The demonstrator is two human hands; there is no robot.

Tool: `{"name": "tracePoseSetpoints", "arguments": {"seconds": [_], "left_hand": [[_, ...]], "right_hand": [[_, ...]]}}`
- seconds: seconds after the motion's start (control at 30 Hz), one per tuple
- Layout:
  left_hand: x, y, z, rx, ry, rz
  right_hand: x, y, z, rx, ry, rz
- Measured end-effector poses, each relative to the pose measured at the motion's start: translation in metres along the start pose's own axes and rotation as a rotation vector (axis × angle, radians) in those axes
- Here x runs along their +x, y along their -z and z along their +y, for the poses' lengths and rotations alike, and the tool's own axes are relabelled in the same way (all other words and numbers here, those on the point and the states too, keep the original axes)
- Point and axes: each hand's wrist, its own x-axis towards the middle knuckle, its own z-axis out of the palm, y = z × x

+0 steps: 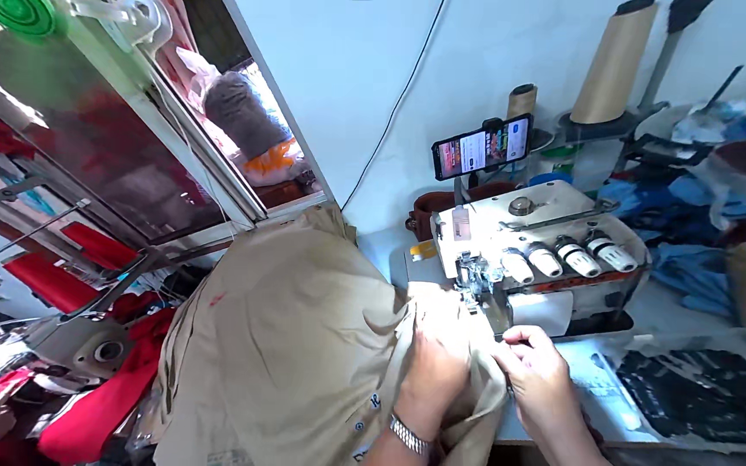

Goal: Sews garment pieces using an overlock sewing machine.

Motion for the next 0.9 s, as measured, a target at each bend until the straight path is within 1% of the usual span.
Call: {"name": "tracePoseSetpoints", "arguments": {"seconds": [0.03,0.1,0.17,0.2,0.23,0.27,0.37,0.4,0.43,0.47,0.5,0.53,0.57,0.63,0.67,0.73,0.8,0.87,0.9], "left_hand": [[0.007,0.005,-0.004,-0.063,0.022,-0.042],[0.014,0.012,-0.018,-0.248,-0.011,-0.030],[0.007,0.020,-0.039,-0.490,-0.029,0.024],[-0.006,0.026,-0.051,-0.578,-0.011,0.086],[-0.025,0.032,-0.063,-0.617,0.040,0.187],[-0.049,0.038,-0.076,-0.615,0.124,0.336],[-0.133,0.049,-0.111,-0.476,0.389,0.870],[-0.162,0.050,-0.119,-0.411,0.506,0.974],[-0.189,0.048,-0.126,-0.361,0.637,1.020],[-0.213,0.044,-0.130,-0.358,0.773,1.011],[-0.234,0.037,-0.131,-0.419,0.897,0.955],[-0.253,0.028,-0.130,-0.524,0.999,0.857],[-0.268,0.018,-0.127,-0.642,1.058,0.741],[-0.286,0.000,-0.124,-0.829,1.051,0.524],[-0.289,-0.007,-0.123,-0.888,1.031,0.467],[-0.287,-0.015,-0.124,-1.009,1.039,0.433],[-0.279,-0.015,-0.123,-1.140,1.140,0.455],[-0.273,-0.017,-0.125,-1.245,1.214,0.492],[-0.271,-0.017,-0.127,-1.292,1.213,0.501]], "right_hand": [[0.002,-0.003,-0.001,0.009,-0.020,0.010],[0.001,-0.009,-0.002,0.059,-0.065,0.030],[-0.010,-0.010,-0.001,0.144,-0.113,0.015],[-0.019,-0.007,0.002,0.172,-0.138,-0.026],[-0.030,-0.004,0.006,0.190,-0.161,-0.086],[-0.044,0.001,0.012,0.200,-0.195,-0.160],[-0.082,0.023,0.033,0.225,-0.309,-0.385],[-0.091,0.031,0.043,0.223,-0.328,-0.447],[-0.098,0.038,0.050,0.217,-0.339,-0.505],[-0.102,0.043,0.055,0.208,-0.346,-0.553],[-0.106,0.046,0.058,0.196,-0.349,-0.589],[-0.109,0.048,0.059,0.186,-0.345,-0.622],[-0.111,0.049,0.060,0.179,-0.341,-0.641],[-0.115,0.050,0.059,0.163,-0.338,-0.650],[-0.116,0.051,0.058,0.160,-0.337,-0.652],[-0.117,0.054,0.056,0.170,-0.334,-0.652],[-0.117,0.060,0.052,0.179,-0.306,-0.659],[-0.113,0.069,0.044,0.186,-0.238,-0.669],[-0.110,0.074,0.034,0.185,-0.195,-0.669]]}}
